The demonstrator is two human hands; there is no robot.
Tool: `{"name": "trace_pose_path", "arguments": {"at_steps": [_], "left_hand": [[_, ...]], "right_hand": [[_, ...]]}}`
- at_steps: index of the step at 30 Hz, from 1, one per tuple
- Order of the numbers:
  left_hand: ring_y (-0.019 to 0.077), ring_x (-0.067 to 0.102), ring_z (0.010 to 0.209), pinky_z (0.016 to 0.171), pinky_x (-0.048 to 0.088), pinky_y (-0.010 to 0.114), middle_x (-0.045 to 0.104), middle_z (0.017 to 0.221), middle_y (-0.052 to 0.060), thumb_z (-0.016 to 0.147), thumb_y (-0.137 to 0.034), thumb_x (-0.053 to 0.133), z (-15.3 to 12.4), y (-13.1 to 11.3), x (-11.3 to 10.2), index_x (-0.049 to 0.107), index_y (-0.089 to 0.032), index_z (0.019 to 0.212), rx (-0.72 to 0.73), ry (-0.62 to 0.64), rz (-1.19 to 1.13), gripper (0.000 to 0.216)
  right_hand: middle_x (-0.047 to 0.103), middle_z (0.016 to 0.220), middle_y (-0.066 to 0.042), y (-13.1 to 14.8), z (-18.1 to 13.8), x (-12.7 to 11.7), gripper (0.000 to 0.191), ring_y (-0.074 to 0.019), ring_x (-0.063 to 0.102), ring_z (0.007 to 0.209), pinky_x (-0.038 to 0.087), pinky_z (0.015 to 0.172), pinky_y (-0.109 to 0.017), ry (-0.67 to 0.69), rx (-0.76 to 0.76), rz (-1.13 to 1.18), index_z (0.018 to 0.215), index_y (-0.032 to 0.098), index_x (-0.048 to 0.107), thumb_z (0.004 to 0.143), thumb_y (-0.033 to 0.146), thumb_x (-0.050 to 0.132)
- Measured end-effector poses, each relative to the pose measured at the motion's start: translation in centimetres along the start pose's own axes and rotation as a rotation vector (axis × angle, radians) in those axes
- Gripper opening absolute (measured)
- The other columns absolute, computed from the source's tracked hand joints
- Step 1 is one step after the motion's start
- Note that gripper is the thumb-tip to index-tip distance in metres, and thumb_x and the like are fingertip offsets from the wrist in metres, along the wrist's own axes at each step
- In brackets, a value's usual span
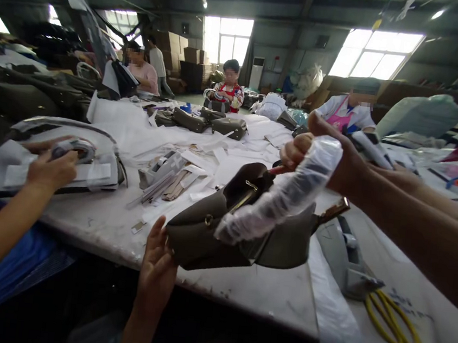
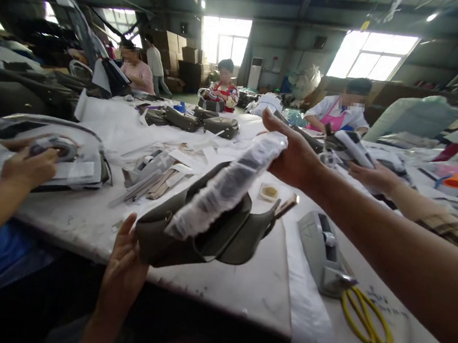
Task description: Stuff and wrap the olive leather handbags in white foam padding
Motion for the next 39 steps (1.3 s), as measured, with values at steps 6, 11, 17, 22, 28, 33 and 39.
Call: {"name": "trace_pose_path", "arguments": {"at_steps": [6,11,17,22,28,33,39], "left_hand": [[0.0256,0.064,0.102,0.092,0.055,0.038,0.065,0.112,0.006,0.080,-0.048,0.073,-4.3,-0.9,1.5,0.069,-0.029,0.115,0.024,0.395,0.318,0.040],[0.0209,0.066,0.090,0.083,0.055,0.033,0.069,0.096,0.005,0.093,-0.035,0.059,-5.5,1.3,4.1,0.070,-0.026,0.104,-0.025,0.610,0.705,0.019],[0.0211,0.062,0.104,0.094,0.050,0.036,0.066,0.106,0.004,0.093,-0.031,0.056,1.3,-1.4,3.4,0.066,-0.024,0.106,0.404,0.187,0.959,0.018],[0.0262,0.053,0.123,0.109,0.040,0.046,0.060,0.126,0.012,0.091,-0.035,0.055,8.0,1.1,3.4,0.059,-0.018,0.122,0.426,0.201,1.120,0.035],[0.0275,0.061,0.104,0.093,0.049,0.044,0.063,0.114,0.013,0.088,-0.045,0.055,11.0,3.9,3.8,0.063,-0.016,0.114,0.191,0.301,1.301,0.039],[0.0190,0.062,0.072,0.071,0.052,0.033,0.065,0.086,0.004,0.090,-0.045,0.056,4.9,3.9,5.6,0.066,-0.020,0.101,-0.005,0.601,1.237,0.029],[0.0264,0.058,0.118,0.100,0.048,0.042,0.063,0.125,0.011,0.094,-0.038,0.056,-2.3,2.3,10.3,0.058,-0.022,0.124,0.415,0.706,1.274,0.034]], "right_hand": [[0.065,0.079,-0.005,-2.9,2.7,0.5,0.055,-0.0200,0.062,0.088,0.056,0.089,-0.044,0.142,0.119,-0.128,0.057,0.018,0.051,0.090,0.062,0.056],[0.070,0.116,-0.007,-8.0,4.9,-0.5,0.044,-0.0248,0.062,0.110,0.050,0.095,-0.037,0.208,0.238,-0.688,0.101,0.020,0.072,0.083,0.059,0.066],[0.067,0.121,-0.008,-9.6,1.0,-0.9,0.032,-0.0255,0.064,0.107,0.047,0.099,-0.043,0.019,-0.009,-1.210,0.111,0.023,0.069,0.087,0.044,0.066],[0.061,0.132,-0.011,-15.3,-6.9,2.3,0.046,-0.0273,0.057,0.122,0.046,0.104,-0.043,0.102,0.000,-1.229,0.126,0.024,0.061,0.086,0.044,0.069],[0.054,0.143,-0.014,-20.5,-11.6,3.1,0.063,-0.0328,0.048,0.134,0.037,0.113,-0.056,0.019,0.058,-1.233,0.135,0.023,0.056,0.081,0.049,0.074],[0.063,0.133,-0.011,-19.9,-13.5,-0.7,0.042,-0.0311,0.055,0.127,0.037,0.112,-0.057,-0.112,0.074,-1.215,0.124,0.025,0.064,0.088,0.048,0.065],[0.061,0.136,-0.010,-19.3,-14.9,-1.4,0.052,-0.0311,0.051,0.131,0.033,0.115,-0.058,-0.079,0.034,-1.272,0.132,0.026,0.060,0.085,0.047,0.069]]}}
Point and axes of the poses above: each hand's wrist, its own z-axis towards the middle knuckle, its own x-axis out of the palm, y = z × x, the point moved 7 cm from there along z, towards the middle knuckle
